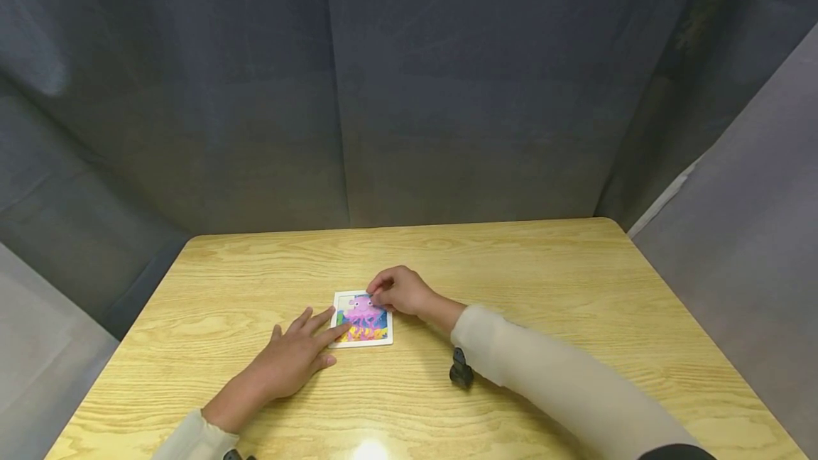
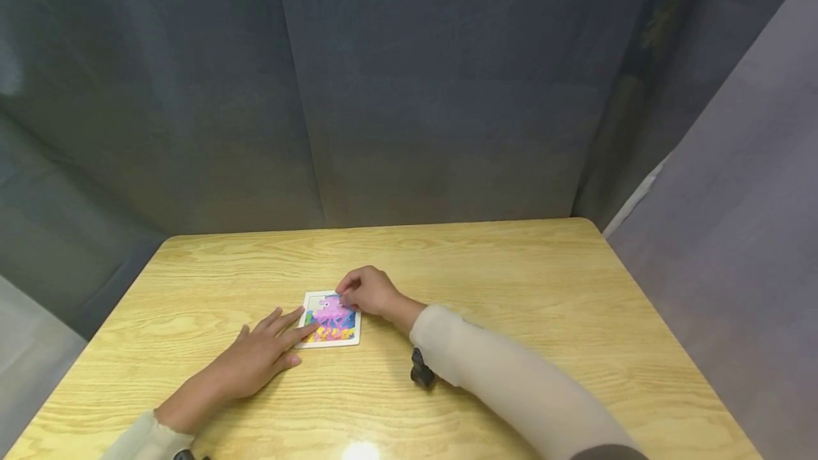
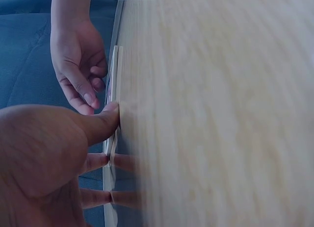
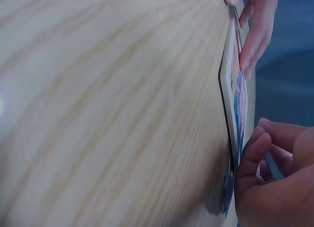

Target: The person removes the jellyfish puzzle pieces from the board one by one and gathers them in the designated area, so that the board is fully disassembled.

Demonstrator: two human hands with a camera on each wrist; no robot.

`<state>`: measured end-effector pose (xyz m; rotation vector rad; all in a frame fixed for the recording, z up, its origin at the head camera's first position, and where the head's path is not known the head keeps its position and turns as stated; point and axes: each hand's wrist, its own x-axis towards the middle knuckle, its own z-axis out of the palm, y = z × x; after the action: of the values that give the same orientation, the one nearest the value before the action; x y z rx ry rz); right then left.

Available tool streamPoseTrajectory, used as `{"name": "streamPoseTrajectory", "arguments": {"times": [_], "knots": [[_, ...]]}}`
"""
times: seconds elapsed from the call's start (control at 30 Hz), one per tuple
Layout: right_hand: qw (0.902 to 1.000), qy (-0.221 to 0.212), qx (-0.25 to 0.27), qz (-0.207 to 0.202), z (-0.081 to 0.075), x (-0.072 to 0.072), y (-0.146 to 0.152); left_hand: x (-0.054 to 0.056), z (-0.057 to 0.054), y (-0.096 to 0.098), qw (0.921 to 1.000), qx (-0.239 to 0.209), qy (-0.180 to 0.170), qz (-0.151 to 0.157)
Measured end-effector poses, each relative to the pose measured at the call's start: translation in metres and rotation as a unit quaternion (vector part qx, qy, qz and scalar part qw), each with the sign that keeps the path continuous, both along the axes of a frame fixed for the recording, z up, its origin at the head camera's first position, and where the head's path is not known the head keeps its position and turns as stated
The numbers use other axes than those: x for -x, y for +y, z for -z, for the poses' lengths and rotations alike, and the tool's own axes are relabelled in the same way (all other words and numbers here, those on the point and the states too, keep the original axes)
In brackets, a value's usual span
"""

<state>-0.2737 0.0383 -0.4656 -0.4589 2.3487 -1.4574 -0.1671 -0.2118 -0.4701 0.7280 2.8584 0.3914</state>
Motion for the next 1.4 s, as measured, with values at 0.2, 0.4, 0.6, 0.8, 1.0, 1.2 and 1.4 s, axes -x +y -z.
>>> {"name": "streamPoseTrajectory", "arguments": {"times": [0.2, 0.4, 0.6, 0.8, 1.0, 1.2, 1.4], "knots": [[0.9999, 0.009, -0.011, -0.002, 0.001, -0.002, -0.011, 0.0, 0.001, -0.002, 0.9999, 0.001, 0.009, 0.009], [0.9997, 0.008, -0.02, -0.007, 0.003, -0.004, -0.02, -0.001, -0.001, -0.002, 0.9999, -0.002, 0.009, 0.011], [0.9987, 0.013, -0.045, -0.02, 0.0, -0.006, -0.025, -0.001, -0.001, -0.003, 0.9999, -0.005, 0.01, 0.012], [0.9953, 0.022, -0.087, -0.035, 0.0, -0.005, -0.028, -0.001, 0.002, -0.003, 0.9997, -0.002, 0.016, 0.017], [0.9881, 0.031, -0.138, -0.062, -0.003, -0.006, -0.03, -0.001, 0.002, -0.004, 0.9997, -0.001, 0.019, 0.018], [0.9813, 0.052, -0.169, -0.076, -0.005, -0.005, -0.032, -0.001, 0.002, -0.004, 0.9995, -0.001, 0.023, 0.022], [0.9765, 0.057, -0.192, -0.081, -0.003, 0.0, -0.033, -0.001, 0.002, -0.003, 0.9993, -0.002, 0.029, 0.023]]}}
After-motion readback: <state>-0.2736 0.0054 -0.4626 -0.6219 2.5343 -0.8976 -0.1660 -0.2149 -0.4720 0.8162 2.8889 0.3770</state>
